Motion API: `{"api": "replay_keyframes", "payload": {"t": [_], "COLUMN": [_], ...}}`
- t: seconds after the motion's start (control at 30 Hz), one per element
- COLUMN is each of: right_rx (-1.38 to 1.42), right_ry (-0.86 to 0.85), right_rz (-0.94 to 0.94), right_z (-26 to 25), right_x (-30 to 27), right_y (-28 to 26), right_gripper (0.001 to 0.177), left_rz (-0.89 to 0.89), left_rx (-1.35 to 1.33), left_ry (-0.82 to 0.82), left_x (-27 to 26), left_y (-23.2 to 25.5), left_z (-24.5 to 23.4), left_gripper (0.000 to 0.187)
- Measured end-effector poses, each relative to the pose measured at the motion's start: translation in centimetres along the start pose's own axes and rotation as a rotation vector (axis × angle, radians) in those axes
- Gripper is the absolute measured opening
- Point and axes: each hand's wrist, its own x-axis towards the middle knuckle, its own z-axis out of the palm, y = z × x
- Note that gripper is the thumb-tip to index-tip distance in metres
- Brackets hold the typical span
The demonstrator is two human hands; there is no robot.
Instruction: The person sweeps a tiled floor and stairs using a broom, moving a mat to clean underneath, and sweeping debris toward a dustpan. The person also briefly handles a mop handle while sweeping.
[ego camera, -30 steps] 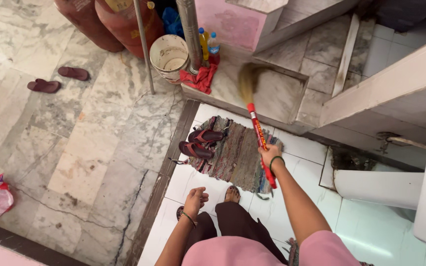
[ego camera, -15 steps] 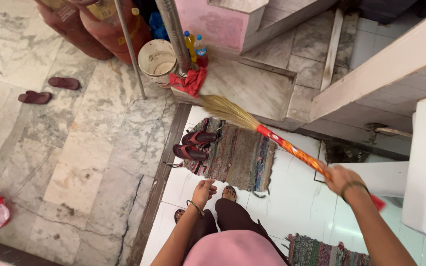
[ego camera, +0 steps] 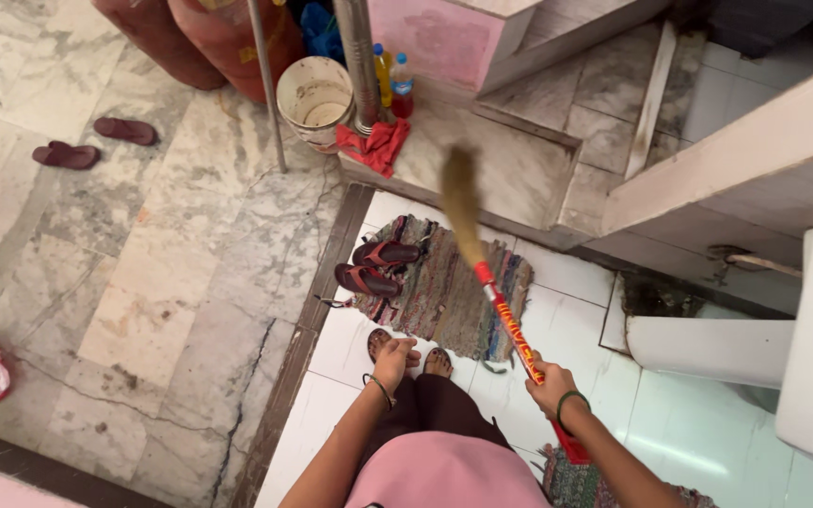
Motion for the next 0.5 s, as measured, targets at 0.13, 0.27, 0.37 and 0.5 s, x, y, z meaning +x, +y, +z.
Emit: {"api": "replay_keyframes", "payload": {"t": [0.13, 0.27, 0.37, 0.5], "right_rx": [-0.488, -0.946, -0.997, -0.926], "right_ry": [-0.055, -0.198, -0.235, -0.173], "right_rz": [-0.371, -0.491, -0.571, -0.835], "right_z": [-0.7, 0.9, 4.2, 8.1], "right_x": [-0.7, -0.2, 0.2, 0.6], "right_y": [-2.6, -7.8, -13.1, -19.1], "right_gripper": [0.046, 0.065, 0.071, 0.068], "left_rz": [0.011, 0.043, 0.069, 0.025], "left_rx": [0.045, -0.15, -0.275, -0.395], "left_ry": [0.0, 0.052, 0.076, 0.195], "left_x": [0.6, 2.4, 3.1, 3.0], "left_y": [1.4, 3.3, 3.7, 3.0], "left_z": [-3.0, -5.6, -7.6, -9.9], "left_gripper": [0.037, 0.03, 0.025, 0.022]}}
